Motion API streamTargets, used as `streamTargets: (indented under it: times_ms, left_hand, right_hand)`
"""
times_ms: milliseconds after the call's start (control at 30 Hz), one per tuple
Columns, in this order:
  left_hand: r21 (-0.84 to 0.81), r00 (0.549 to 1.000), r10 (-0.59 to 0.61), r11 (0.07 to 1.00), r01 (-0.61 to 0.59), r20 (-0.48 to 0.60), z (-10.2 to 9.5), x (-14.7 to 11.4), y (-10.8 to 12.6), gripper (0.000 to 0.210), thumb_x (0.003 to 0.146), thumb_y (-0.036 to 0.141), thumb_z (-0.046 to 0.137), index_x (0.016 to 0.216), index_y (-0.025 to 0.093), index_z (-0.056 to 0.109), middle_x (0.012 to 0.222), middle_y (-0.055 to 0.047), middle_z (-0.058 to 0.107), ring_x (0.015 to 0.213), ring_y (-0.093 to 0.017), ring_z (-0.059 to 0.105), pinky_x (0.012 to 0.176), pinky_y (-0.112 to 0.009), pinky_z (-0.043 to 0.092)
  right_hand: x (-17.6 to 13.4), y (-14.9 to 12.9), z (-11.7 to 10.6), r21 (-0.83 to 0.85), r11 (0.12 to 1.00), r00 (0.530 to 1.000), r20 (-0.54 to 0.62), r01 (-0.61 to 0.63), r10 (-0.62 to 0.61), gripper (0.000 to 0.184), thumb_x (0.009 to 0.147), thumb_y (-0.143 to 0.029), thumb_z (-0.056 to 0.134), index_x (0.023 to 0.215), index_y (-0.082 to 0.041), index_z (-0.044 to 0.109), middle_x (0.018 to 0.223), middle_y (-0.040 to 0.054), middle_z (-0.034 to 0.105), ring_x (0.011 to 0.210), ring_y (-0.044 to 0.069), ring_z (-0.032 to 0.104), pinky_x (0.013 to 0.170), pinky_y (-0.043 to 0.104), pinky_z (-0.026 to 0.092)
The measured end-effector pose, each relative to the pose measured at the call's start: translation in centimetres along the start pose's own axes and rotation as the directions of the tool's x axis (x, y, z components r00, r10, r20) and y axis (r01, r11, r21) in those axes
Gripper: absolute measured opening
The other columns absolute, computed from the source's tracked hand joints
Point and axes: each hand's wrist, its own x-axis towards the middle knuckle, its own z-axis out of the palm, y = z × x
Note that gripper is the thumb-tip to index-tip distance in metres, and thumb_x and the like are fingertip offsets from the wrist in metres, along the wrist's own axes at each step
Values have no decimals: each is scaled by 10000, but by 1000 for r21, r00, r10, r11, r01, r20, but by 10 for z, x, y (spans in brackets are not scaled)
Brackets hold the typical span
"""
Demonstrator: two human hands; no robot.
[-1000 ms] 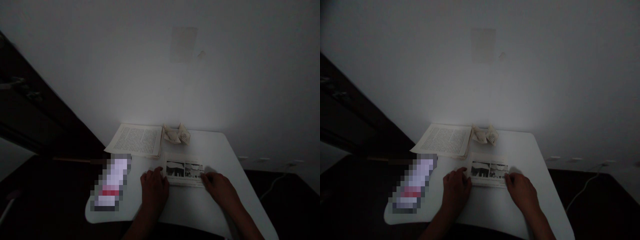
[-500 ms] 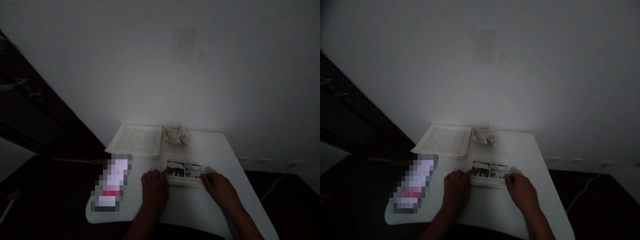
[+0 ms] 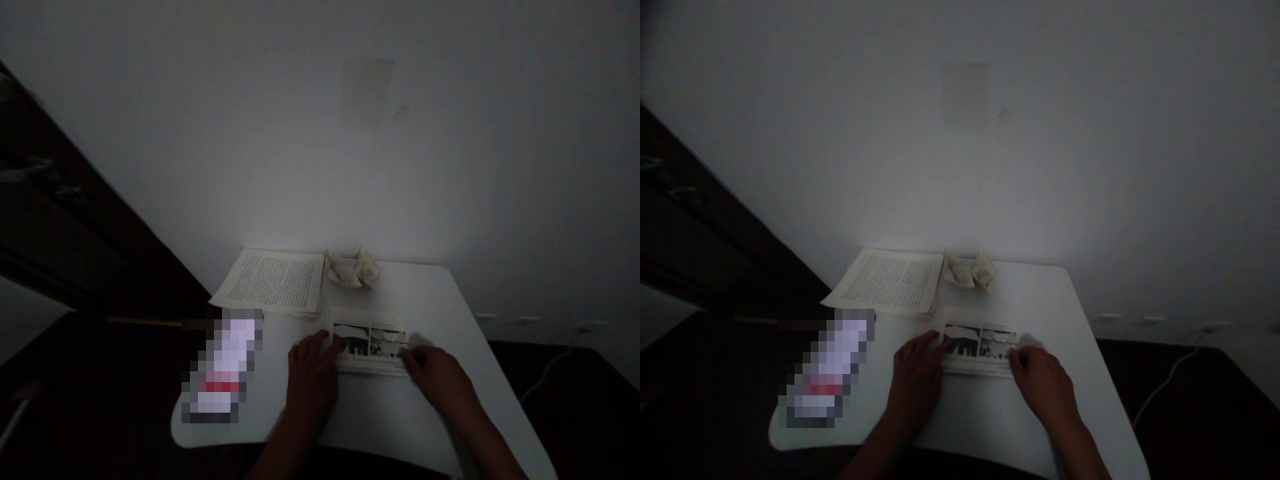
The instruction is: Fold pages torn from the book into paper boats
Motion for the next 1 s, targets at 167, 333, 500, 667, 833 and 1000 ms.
streamTargets:
  times_ms: [167,333,500,667,833,1000]
  left_hand:
    - [-31,995,92,995,-91,30,6,-2,-4,464,771,16,429,1167,221,556,1292,-74,517,1202,-267,424,961,-477,302]
    - [-36,996,89,996,-88,24,4,-1,-2,433,784,47,435,1162,220,557,1292,-72,522,1208,-267,433,959,-479,305]
    - [-30,996,92,995,-91,3,2,0,-1,394,818,83,433,1165,229,550,1273,-65,536,1191,-257,451,950,-474,321]
    - [-2,993,115,993,-115,-29,3,0,-1,372,836,103,412,1169,208,543,1266,-91,537,1177,-257,463,932,-460,343]
    - [15,993,117,993,-117,-18,3,0,-2,360,844,120,407,1173,201,530,1279,-97,522,1187,-257,451,937,-472,343]
    - [13,993,119,993,-119,-12,3,0,-2,368,836,113,403,1172,193,532,1277,-107,519,1184,-266,447,937,-480,343]
  right_hand:
    - [-1,-2,-1,-13,1000,1000,-7,0,0,395,865,-445,368,720,-211,651,775,80,699,753,229,651,652,306,413]
    - [-3,-3,-3,-28,1000,1000,-10,13,-13,411,873,-440,345,702,-213,642,772,79,697,747,223,647,646,301,406]
    - [-3,-4,-4,-27,1000,1000,9,-3,3,390,865,-422,359,706,-211,646,762,74,696,744,220,647,638,296,402]
    - [-1,-3,-3,-38,999,1000,11,-15,15,378,861,-405,364,704,-211,648,771,72,699,756,221,648,648,296,402]
    - [-1,-2,-3,-40,999,1000,9,-9,10,373,860,-404,368,734,-208,660,799,79,703,784,222,648,658,292,407]
    - [-1,-3,-4,-55,998,1000,7,3,-2,384,864,-413,361,720,-214,655,776,73,703,755,221,650,638,290,404]
